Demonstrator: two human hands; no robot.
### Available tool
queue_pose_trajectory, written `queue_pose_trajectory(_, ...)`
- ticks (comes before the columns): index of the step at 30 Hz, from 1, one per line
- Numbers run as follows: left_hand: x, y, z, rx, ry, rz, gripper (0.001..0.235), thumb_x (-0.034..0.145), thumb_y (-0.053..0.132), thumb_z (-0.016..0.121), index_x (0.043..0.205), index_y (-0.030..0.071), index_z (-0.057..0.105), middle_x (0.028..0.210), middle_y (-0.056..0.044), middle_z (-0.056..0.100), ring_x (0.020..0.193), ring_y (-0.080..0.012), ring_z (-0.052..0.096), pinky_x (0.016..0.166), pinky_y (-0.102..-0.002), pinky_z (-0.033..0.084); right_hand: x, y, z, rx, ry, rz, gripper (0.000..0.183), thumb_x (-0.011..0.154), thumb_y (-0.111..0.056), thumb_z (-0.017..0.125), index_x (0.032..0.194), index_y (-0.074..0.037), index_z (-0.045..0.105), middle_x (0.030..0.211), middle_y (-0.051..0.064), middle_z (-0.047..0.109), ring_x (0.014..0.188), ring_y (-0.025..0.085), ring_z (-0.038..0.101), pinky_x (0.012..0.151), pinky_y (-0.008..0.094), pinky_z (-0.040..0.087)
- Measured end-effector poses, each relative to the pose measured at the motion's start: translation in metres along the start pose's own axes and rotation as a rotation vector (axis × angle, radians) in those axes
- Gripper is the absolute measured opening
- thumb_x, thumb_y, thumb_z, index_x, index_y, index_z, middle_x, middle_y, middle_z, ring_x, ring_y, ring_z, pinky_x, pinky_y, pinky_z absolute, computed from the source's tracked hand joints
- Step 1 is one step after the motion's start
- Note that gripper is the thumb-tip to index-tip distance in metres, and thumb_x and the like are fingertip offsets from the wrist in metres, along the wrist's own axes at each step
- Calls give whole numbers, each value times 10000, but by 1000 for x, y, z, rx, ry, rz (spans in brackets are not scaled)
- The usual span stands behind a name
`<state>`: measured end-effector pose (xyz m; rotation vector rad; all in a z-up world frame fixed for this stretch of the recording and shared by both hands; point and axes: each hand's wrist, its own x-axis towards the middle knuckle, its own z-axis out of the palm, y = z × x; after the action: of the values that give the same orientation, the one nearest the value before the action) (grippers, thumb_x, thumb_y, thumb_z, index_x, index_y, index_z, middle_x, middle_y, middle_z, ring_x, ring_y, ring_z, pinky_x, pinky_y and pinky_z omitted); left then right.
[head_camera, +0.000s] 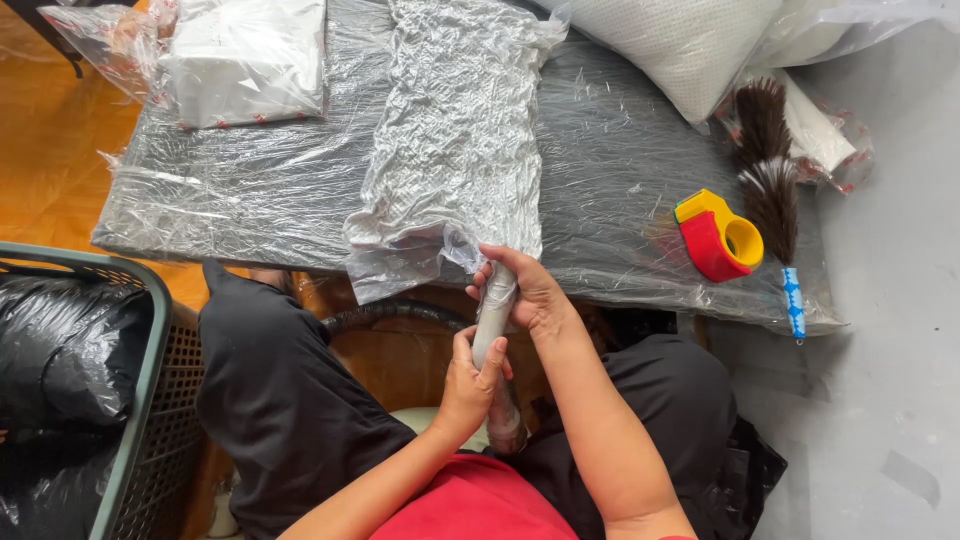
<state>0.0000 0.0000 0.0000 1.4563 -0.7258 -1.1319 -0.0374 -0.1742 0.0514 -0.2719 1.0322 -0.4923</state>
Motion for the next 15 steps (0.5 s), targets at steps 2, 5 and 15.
queue_pose_trajectory(2, -1, 1, -1, 10, -6, 2, 508, 1018, 442, 571, 1302, 34, 468, 633, -42, 728, 609, -198, 660, 650, -327, 512, 0, -1, 1, -5, -1, -1, 259, 753, -155, 870, 692, -7, 665, 632, 95, 680, 620, 243, 747, 709, 468, 657)
queue_pose_trajectory(5, -3, -1, -2, 20, -8, 7, 505, 1020, 445, 567, 1299, 35, 470, 639, -41, 728, 618, -200, 659, 664, -335, 515, -1, -1, 2, -11, 3, -3, 256, 749, -147, 867, 689, -6, 662, 627, 97, 679, 619, 247, 747, 709, 476, 656)
queue_pose_trajectory(15, -16, 7, -4, 63, 2, -62, 565, 931, 522, 543, 1276, 84, 458, 709, 12, 704, 708, -139, 658, 726, -315, 508, -13, 0, 7, -149, -101, -17, 181, 855, -160, 750, 800, -80, 598, 650, 35, 603, 631, 172, 654, 740, 426, 640)
